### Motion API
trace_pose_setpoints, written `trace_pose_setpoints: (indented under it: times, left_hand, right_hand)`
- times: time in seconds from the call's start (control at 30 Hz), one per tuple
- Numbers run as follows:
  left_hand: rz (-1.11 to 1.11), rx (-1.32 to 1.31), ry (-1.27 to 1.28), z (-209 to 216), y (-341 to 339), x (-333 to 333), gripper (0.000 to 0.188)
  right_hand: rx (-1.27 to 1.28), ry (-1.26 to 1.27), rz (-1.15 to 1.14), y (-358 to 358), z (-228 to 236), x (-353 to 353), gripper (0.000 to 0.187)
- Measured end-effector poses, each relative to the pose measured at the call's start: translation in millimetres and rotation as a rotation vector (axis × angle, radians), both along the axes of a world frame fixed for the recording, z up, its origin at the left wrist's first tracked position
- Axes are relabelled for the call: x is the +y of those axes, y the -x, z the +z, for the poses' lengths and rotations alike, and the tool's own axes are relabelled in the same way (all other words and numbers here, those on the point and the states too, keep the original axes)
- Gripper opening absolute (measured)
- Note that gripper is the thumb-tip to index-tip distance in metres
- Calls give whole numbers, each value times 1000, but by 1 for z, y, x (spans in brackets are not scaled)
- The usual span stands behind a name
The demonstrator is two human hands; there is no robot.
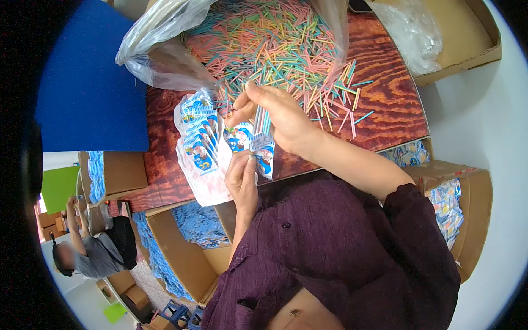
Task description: Packaging colorful sticks into small blue packets and then placing them into a larger bag.
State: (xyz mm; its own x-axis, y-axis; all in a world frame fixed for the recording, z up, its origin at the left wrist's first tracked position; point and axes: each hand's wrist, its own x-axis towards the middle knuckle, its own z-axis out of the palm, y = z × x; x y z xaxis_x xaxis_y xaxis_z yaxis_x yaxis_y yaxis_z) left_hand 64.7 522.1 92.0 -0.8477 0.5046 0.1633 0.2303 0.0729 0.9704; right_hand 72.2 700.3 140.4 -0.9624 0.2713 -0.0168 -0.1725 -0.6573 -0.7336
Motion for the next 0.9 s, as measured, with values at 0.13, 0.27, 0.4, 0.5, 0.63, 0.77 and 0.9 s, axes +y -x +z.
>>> trace_pose_setpoints:
  times: [0.13,0.27,0.4,0.5,0.63,0.77,0.9]
  left_hand:
    - [21,-26,-64,-3,1,1,8]
    - [20,-92,-92,-4,1,0,12]
    - [52,-100,-136,-8,-2,-1,12]
    - [55,-100,-199,-5,-2,0,11]
    - [86,-112,-258,-5,0,-1,8]
    - [79,-266,-411,-12,2,-4,10]
    - [-17,-441,-489,-6,3,-6,18]
  right_hand:
    - [-34,-41,27,-1,-8,-16,39]
    - [-31,-98,30,-7,-9,-25,39]
    - [-11,-276,138,-16,-8,-22,40]
    - [-1,-540,329,-21,-3,-19,51]
    - [46,-648,338,-28,0,-14,78]
    - [-141,-756,388,-40,31,-15,79]
    - [-121,-1228,128,-49,11,-23,45]
